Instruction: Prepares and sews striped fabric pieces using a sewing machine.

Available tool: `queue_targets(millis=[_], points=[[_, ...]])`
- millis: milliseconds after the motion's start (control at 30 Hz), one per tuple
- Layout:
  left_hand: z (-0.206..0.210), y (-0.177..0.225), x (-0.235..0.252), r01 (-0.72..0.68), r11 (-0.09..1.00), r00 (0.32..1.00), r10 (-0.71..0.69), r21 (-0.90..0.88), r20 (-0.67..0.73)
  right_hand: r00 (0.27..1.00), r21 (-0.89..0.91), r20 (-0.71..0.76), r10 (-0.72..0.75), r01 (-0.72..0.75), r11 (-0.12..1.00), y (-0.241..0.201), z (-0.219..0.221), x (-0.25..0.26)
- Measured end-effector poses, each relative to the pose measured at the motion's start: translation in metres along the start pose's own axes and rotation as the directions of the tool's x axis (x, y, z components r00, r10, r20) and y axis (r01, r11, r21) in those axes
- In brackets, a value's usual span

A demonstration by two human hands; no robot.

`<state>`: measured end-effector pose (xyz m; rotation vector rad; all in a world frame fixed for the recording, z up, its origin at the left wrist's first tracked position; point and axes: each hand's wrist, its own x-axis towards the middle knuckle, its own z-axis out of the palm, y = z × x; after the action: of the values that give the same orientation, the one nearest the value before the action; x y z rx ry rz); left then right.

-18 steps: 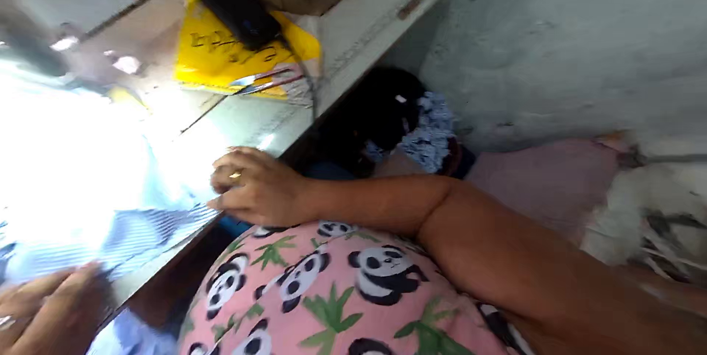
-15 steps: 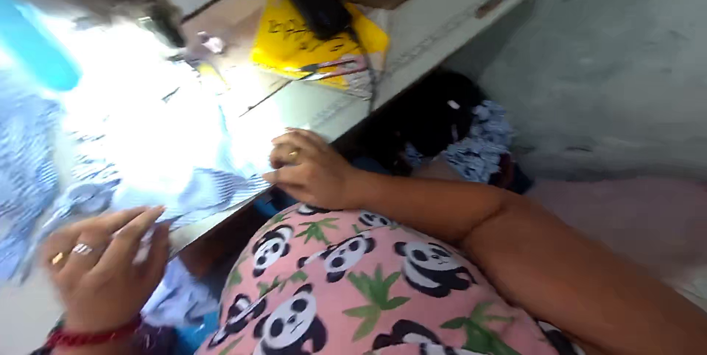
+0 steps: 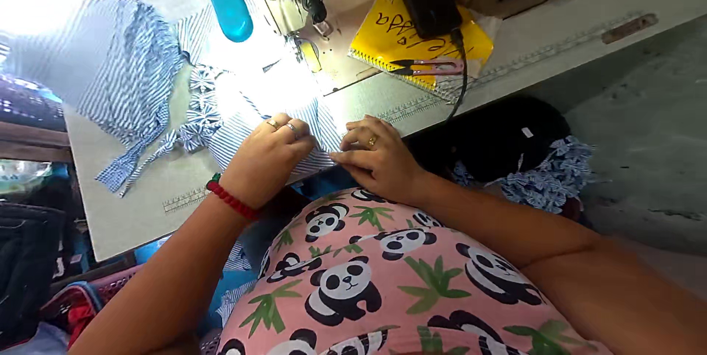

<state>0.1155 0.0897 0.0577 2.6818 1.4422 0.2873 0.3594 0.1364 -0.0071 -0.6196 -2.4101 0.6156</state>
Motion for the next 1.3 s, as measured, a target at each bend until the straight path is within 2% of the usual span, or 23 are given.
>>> queue_targets(millis=[100, 200, 333, 533, 767, 967, 1133, 1300], points=[[-0.001, 0.005, -0.009, 0.016, 1.0, 0.999, -0.017, -0.014, -0.041, 0.998, -0.003, 0.019, 0.053, -0.052, 0.999, -0.009, 0.007, -0.011], [0.007, 0.003, 0.003, 0.071, 0.995, 0.978, -0.085, -0.076, -0.19, 0.999, -0.027, -0.033, 0.025, -0.026, 0.999, -0.001, 0.002, -0.002], [0.021, 0.006, 0.006, 0.114, 0.956, 0.972, -0.163, -0.272, -0.167, 0.999, -0.055, -0.05, -0.021, 0.018, 0.998, -0.002, 0.002, -0.002], [0.044, 0.005, 0.0, 0.104, 0.934, 0.95, -0.195, -0.342, -0.244, 0.996, -0.067, -0.079, -0.035, 0.03, 0.997, 0.001, 0.005, -0.003], [0.036, 0.009, 0.001, 0.132, 0.916, 0.964, -0.207, -0.38, -0.165, 0.994, -0.07, -0.096, -0.055, 0.049, 0.996, 0.003, 0.007, -0.003], [0.041, 0.013, 0.002, 0.16, 0.89, 0.945, -0.263, -0.427, -0.194, 0.99, -0.076, -0.118, -0.079, 0.07, 0.995, 0.007, 0.009, -0.002], [0.037, 0.014, 0.003, 0.22, 0.833, 0.94, -0.32, -0.508, -0.116, 0.987, -0.084, -0.127, -0.101, 0.091, 0.992, 0.01, 0.01, -0.003], [0.04, 0.015, 0.002, 0.2, 0.849, 0.939, -0.308, -0.488, -0.151, 0.982, -0.096, -0.124, -0.143, 0.131, 0.987, 0.013, 0.011, -0.004]])
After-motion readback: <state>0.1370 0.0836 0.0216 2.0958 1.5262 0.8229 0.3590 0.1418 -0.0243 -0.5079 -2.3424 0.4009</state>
